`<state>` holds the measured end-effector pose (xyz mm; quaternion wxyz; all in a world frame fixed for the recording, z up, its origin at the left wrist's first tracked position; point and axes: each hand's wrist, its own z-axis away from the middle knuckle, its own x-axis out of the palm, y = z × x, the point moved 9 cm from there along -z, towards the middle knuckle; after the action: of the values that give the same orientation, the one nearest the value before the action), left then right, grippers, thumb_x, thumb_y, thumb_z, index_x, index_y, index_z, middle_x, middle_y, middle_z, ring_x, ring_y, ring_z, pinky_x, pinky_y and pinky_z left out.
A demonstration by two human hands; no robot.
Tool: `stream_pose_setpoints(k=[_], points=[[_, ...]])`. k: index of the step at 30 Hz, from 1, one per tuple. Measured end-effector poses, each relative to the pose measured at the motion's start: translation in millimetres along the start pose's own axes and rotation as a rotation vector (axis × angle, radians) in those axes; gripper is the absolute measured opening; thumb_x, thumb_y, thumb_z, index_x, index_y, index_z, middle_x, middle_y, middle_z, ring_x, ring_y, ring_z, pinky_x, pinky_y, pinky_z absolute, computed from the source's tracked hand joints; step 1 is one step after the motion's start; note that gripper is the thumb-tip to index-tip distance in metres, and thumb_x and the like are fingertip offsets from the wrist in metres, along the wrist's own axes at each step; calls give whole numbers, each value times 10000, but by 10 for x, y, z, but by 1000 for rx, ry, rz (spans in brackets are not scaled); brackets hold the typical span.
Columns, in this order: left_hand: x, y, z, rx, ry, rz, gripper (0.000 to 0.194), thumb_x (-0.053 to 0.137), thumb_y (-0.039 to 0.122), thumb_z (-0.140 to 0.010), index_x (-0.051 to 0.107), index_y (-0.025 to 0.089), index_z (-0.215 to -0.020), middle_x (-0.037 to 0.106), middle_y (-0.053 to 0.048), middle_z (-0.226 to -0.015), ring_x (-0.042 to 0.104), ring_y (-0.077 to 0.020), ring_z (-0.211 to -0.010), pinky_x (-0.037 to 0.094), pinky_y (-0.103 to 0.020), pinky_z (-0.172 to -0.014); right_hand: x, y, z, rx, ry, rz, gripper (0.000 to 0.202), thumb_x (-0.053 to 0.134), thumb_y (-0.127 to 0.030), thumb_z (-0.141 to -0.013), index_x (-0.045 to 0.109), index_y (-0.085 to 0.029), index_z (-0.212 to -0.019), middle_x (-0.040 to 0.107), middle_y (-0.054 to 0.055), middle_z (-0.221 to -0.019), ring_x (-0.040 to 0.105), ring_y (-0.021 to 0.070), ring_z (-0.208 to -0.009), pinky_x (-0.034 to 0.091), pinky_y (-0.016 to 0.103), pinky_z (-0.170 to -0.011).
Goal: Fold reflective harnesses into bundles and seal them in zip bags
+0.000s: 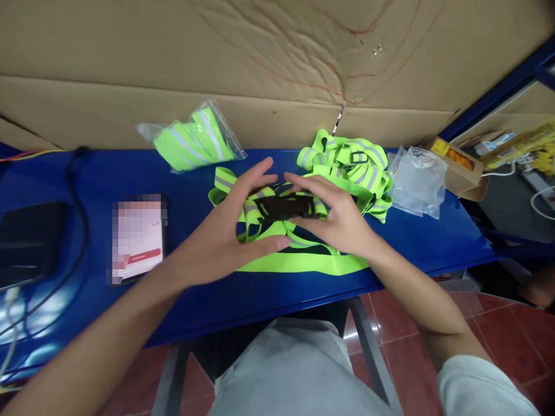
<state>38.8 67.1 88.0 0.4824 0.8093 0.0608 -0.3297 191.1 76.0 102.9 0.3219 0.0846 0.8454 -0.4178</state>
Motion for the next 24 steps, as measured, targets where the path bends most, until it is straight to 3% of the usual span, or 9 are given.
stream_pose_setpoints(k=[3,5,7,10,12,15,18,24], points=[[-43,-343,-64,-176,-1,247,920,847,503,-785,433,263,-1571,559,-125,-1543,557,-344,-1399,442,-493,-1187,98,226,-191,137,-59,-292,545,744,-341,-903,591,-183,-1402,685,57,-1175,668,195,-1128,513,375,-1070],[-5,-540,-32,-288,51,343,729,879,461,-740,623,197,-1370,673,-125,-1391,654,-331,-1251,520,-447,-1086,226,319,-196,190,-122,-391,628,764,-385,-883,555,-189,-1442,672,63,-1207,657,199,-1162,499,385,-1102],[50,-653,25,-362,108,421,565,911,385,-684,704,169,-1163,756,-94,-1187,711,-295,-1090,562,-398,-981,363,348,-138,199,-220,-508,793,772,-538,-854,482,-214,-1517,640,97,-1322,618,232,-1262,497,403,-1116],[65,-686,98,-404,194,521,465,922,325,-647,716,182,-1038,771,-25,-1009,724,-233,-957,575,-340,-907,451,388,-41,234,-317,-731,1015,698,-771,-803,366,-240,-1602,553,144,-1495,527,287,-1412,495,436,-1137],[72,-703,144,-453,247,676,482,932,319,-628,703,199,-1035,757,7,-969,729,-206,-899,594,-317,-855,445,477,-4,300,-324,-800,978,678,-767,-829,373,-255,-1604,557,130,-1511,518,284,-1429,471,442,-1167],[137,-721,191,-529,277,926,526,937,278,-586,672,217,-1036,760,7,-951,748,-211,-848,628,-329,-796,525,571,78,391,-427,-857,804,684,-721,-866,541,-245,-1498,651,110,-1394,611,270,-1316,499,430,-1118],[203,-714,209,-564,243,983,541,924,242,-559,671,213,-1036,782,-26,-995,768,-254,-932,644,-370,-846,633,554,164,417,-531,-938,748,691,-743,-846,662,-192,-1351,717,117,-1241,681,267,-1183,550,417,-1007],[149,-667,226,-579,264,1012,598,908,184,-517,660,209,-1061,779,14,-897,786,-252,-875,653,-398,-860,708,433,181,453,-514,-1020,751,644,-844,-799,743,-202,-1174,755,123,-1077,701,280,-1142,595,391,-907]])
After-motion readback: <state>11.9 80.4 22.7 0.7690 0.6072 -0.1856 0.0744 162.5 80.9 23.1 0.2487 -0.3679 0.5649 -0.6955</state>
